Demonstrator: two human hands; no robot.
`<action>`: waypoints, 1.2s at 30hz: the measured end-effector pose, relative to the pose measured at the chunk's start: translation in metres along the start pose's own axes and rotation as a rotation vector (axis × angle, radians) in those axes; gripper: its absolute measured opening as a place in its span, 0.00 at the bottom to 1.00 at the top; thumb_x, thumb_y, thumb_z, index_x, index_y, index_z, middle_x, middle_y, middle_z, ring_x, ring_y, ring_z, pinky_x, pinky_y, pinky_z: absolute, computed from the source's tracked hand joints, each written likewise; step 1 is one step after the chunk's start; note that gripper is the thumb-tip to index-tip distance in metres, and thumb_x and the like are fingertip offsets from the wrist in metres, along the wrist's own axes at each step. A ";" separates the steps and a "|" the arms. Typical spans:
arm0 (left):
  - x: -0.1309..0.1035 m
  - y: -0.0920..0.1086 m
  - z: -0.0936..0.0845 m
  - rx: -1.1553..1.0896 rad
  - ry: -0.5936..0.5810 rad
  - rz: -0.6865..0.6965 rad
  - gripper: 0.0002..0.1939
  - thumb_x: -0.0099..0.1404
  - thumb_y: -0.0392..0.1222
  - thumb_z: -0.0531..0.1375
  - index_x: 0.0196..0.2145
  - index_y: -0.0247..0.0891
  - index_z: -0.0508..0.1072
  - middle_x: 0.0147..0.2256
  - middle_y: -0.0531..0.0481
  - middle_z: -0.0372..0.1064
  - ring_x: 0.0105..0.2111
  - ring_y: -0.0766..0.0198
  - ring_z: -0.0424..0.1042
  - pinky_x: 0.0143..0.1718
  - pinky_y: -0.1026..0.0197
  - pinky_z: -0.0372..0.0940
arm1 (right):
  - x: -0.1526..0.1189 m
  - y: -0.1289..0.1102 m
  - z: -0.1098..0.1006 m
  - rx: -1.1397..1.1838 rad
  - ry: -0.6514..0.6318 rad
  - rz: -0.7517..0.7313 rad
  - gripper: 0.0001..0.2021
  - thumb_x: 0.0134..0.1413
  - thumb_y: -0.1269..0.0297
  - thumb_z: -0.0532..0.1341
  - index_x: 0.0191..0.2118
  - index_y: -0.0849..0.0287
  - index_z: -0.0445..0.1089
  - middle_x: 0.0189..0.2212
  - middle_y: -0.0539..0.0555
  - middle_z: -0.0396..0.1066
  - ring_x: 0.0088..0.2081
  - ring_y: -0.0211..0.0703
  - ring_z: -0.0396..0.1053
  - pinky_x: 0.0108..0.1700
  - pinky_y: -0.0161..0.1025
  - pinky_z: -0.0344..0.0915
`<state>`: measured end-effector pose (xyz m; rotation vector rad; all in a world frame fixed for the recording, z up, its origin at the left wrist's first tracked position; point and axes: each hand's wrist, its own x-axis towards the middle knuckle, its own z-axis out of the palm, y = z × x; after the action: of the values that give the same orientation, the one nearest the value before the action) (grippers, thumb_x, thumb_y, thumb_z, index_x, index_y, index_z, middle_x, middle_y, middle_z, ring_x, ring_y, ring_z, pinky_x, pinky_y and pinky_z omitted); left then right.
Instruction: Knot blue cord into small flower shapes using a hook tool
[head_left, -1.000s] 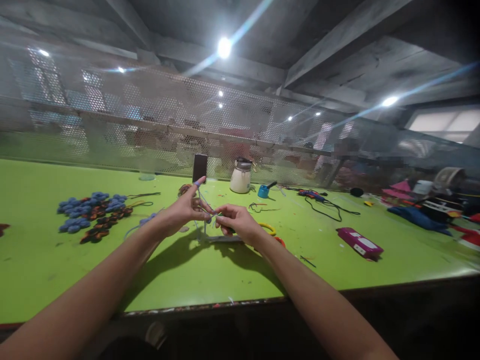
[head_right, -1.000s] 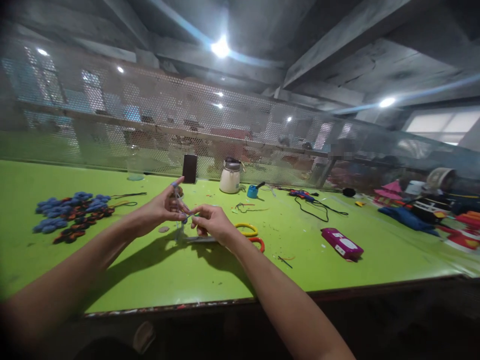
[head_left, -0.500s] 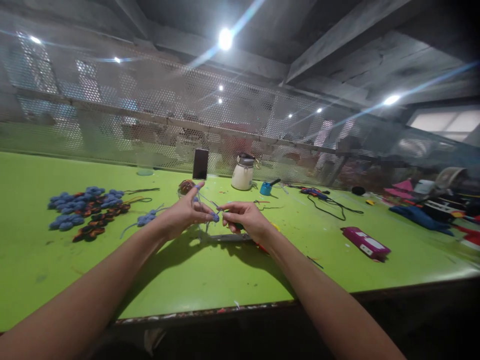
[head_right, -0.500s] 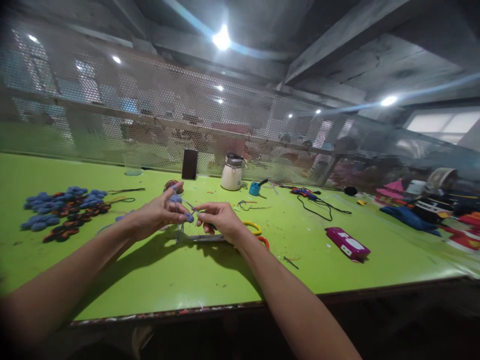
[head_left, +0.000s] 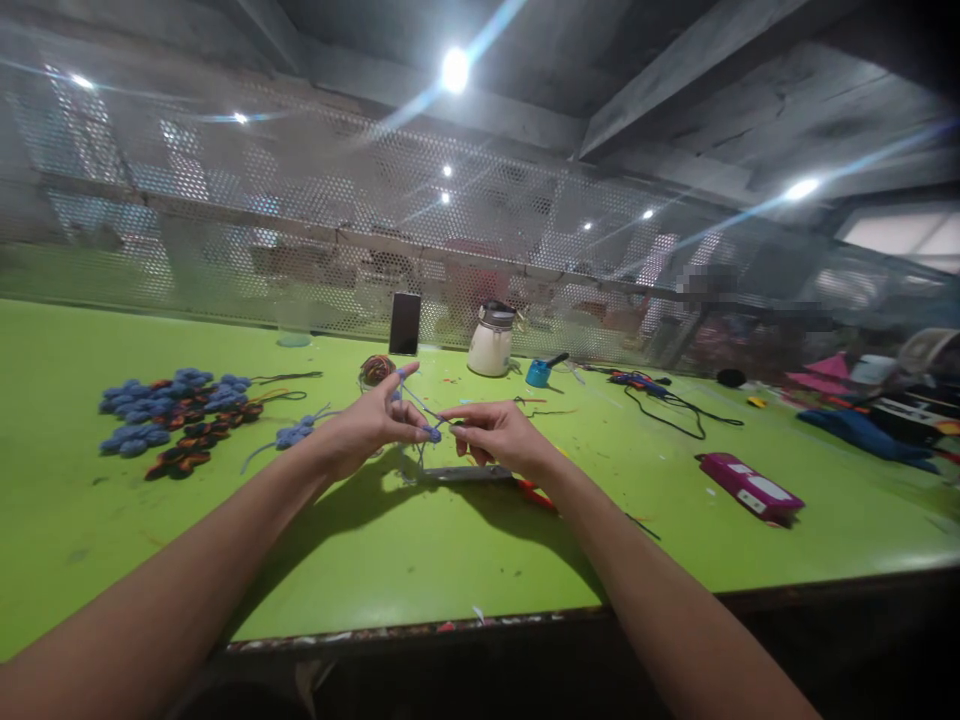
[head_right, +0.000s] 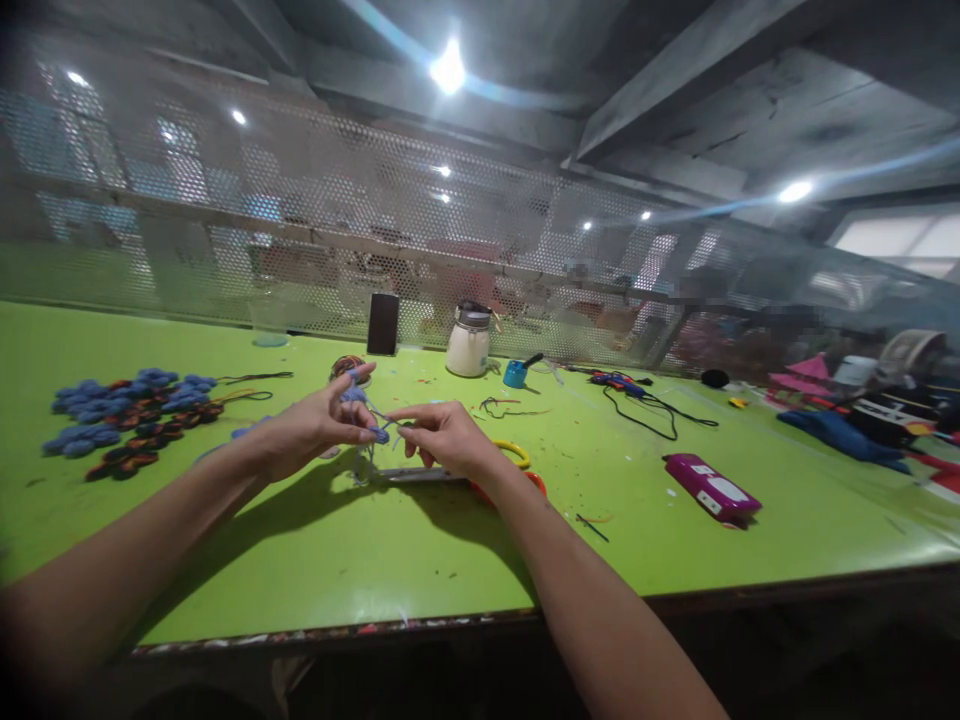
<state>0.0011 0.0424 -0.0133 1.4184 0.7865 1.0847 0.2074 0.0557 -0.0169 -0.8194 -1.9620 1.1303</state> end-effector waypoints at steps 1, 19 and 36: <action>0.000 0.000 0.000 0.009 0.005 0.000 0.54 0.47 0.30 0.67 0.64 0.40 0.40 0.26 0.52 0.72 0.28 0.64 0.69 0.35 0.60 0.61 | -0.001 -0.002 -0.001 -0.021 -0.004 -0.004 0.16 0.50 0.64 0.62 0.45 0.60 0.73 0.18 0.46 0.67 0.14 0.27 0.57 0.17 0.27 0.55; -0.003 0.009 0.010 0.118 0.121 -0.040 0.58 0.46 0.28 0.67 0.64 0.39 0.35 0.22 0.53 0.70 0.21 0.67 0.66 0.25 0.64 0.58 | -0.002 -0.007 -0.006 -0.095 -0.063 0.027 0.15 0.50 0.68 0.60 0.46 0.60 0.74 0.17 0.46 0.66 0.14 0.27 0.55 0.18 0.28 0.54; 0.000 0.002 0.007 0.123 0.083 0.018 0.53 0.46 0.28 0.66 0.64 0.38 0.41 0.23 0.53 0.71 0.24 0.66 0.68 0.29 0.62 0.63 | -0.007 -0.016 -0.016 -0.431 -0.121 0.024 0.16 0.52 0.70 0.57 0.47 0.60 0.73 0.19 0.47 0.61 0.21 0.32 0.49 0.25 0.32 0.50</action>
<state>0.0075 0.0392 -0.0105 1.4931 0.9148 1.1307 0.2223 0.0506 0.0010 -1.0152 -2.3450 0.7923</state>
